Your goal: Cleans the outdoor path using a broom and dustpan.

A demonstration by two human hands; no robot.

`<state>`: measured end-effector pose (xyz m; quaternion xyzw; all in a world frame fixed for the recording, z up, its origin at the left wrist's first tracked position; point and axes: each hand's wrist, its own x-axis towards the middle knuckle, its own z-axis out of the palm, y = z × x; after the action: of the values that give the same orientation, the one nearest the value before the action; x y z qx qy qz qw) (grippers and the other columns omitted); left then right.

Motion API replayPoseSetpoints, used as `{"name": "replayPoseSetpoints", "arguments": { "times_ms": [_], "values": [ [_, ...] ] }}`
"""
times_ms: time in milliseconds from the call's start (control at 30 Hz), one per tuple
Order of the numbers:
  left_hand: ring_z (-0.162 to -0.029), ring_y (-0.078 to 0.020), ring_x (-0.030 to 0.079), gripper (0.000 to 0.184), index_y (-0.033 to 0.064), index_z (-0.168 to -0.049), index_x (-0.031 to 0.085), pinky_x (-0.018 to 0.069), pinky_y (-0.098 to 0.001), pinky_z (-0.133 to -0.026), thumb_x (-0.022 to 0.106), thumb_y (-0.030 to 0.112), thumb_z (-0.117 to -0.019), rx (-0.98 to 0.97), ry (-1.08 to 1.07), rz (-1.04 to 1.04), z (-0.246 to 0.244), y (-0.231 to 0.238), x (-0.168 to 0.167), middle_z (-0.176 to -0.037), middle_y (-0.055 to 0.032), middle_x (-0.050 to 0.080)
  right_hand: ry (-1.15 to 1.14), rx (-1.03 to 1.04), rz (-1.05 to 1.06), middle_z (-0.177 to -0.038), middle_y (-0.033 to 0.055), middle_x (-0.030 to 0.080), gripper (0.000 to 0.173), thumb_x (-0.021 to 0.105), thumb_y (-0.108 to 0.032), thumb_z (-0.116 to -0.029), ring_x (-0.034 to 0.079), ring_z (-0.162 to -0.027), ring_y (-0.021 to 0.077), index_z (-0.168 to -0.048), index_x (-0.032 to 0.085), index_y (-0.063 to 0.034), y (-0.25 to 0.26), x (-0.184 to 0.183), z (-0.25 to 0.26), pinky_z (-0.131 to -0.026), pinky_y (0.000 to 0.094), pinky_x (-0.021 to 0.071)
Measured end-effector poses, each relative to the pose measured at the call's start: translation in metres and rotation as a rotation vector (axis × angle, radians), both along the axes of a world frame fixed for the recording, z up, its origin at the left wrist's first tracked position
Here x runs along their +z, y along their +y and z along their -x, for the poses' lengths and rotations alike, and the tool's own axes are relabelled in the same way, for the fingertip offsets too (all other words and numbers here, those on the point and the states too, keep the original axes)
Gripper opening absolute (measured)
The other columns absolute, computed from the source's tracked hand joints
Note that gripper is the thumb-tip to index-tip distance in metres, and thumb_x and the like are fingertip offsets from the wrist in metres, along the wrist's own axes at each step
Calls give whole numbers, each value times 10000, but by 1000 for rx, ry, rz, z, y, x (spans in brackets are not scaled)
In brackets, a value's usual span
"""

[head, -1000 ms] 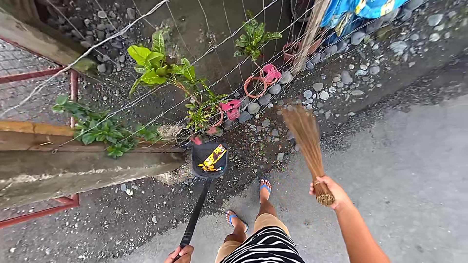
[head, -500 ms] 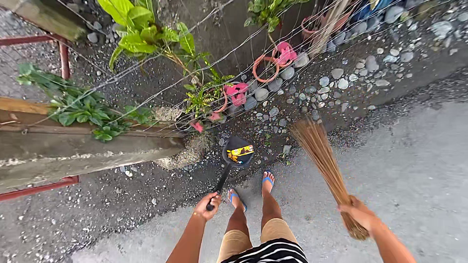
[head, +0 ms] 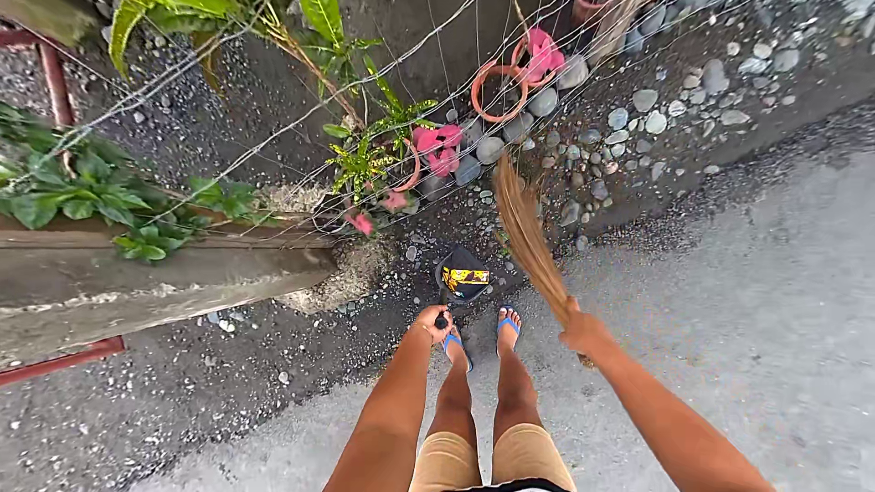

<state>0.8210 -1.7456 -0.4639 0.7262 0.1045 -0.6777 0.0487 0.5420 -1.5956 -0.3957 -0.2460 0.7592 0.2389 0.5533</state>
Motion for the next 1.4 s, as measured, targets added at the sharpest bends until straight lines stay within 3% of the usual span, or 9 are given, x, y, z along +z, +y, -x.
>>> {"name": "replayPoseSetpoints", "arguments": {
  "times_ms": [167,400,600,733,900,1067,1167,1267,1400],
  "values": [
    [-462,-78,448,74,111,-965,456,425,-163,-419,451,109,-1039,13,-18,11,7,-11,0,-677,-18,443,37,150,-119,-1271,297,631,1102,726,-153,-855,652,-1124,491,-1663,-21,-219,51,41,-17,-890,657,533],
    [-478,-85,455,45,105,-992,463,441,-170,-440,457,94,-1035,-29,-34,21,12,-17,8,-694,-23,448,160,-94,-73,-1166,300,681,1078,767,-201,-871,671,-1062,499,-1668,49,-316,115,151,17,-898,678,516],
    [-475,-89,443,95,109,-951,464,427,-186,-440,450,100,-1045,-236,-65,21,19,-16,12,-669,-14,440,152,-439,37,-1241,331,634,1077,768,-202,-885,638,-1134,497,-1665,25,-181,116,73,8,-953,680,490],
    [-480,-90,444,81,107,-965,465,431,-187,-448,454,101,-1045,-290,-72,15,29,-19,12,-678,-16,443,-69,-460,-29,-1314,305,607,1073,793,-223,-854,615,-1205,459,-1654,80,-163,120,26,-49,-1008,645,483],
    [-479,-95,443,83,104,-958,464,426,-185,-448,449,91,-1039,-307,-72,20,34,-23,12,-682,-23,449,-114,-459,-49,-1216,288,664,1107,782,-173,-853,671,-1090,451,-1667,36,-245,164,81,-86,-945,633,516],
    [-483,-88,445,52,103,-992,463,432,-180,-449,450,90,-1041,-297,-72,29,33,-27,15,-696,-20,444,-32,-628,-12,-1285,338,618,1141,777,-139,-825,642,-1127,501,-1667,9,-194,218,145,-87,-953,684,483],
    [-475,-83,438,65,103,-981,461,426,-178,-448,447,86,-1043,-345,-67,39,30,-32,18,-683,-16,443,-6,-887,30,-1320,324,585,1125,752,-119,-821,646,-1114,446,-1654,-4,-137,224,141,-118,-940,635,511],
    [-481,-86,441,57,102,-987,464,423,-181,-450,450,89,-1041,-374,-73,31,30,-34,17,-688,-21,448,-73,-1177,63,-1198,276,596,1000,704,-73,-865,673,-883,350,-1629,61,-126,205,112,-153,-777,549,572],
    [-507,-95,456,21,102,-1026,468,436,-185,-473,461,85,-1035,-370,-80,38,33,-31,20,-718,-27,449,-247,-1261,56,-1186,246,588,899,659,-24,-885,662,-834,315,-1614,144,-133,178,106,-188,-716,506,575]
  ]
}}
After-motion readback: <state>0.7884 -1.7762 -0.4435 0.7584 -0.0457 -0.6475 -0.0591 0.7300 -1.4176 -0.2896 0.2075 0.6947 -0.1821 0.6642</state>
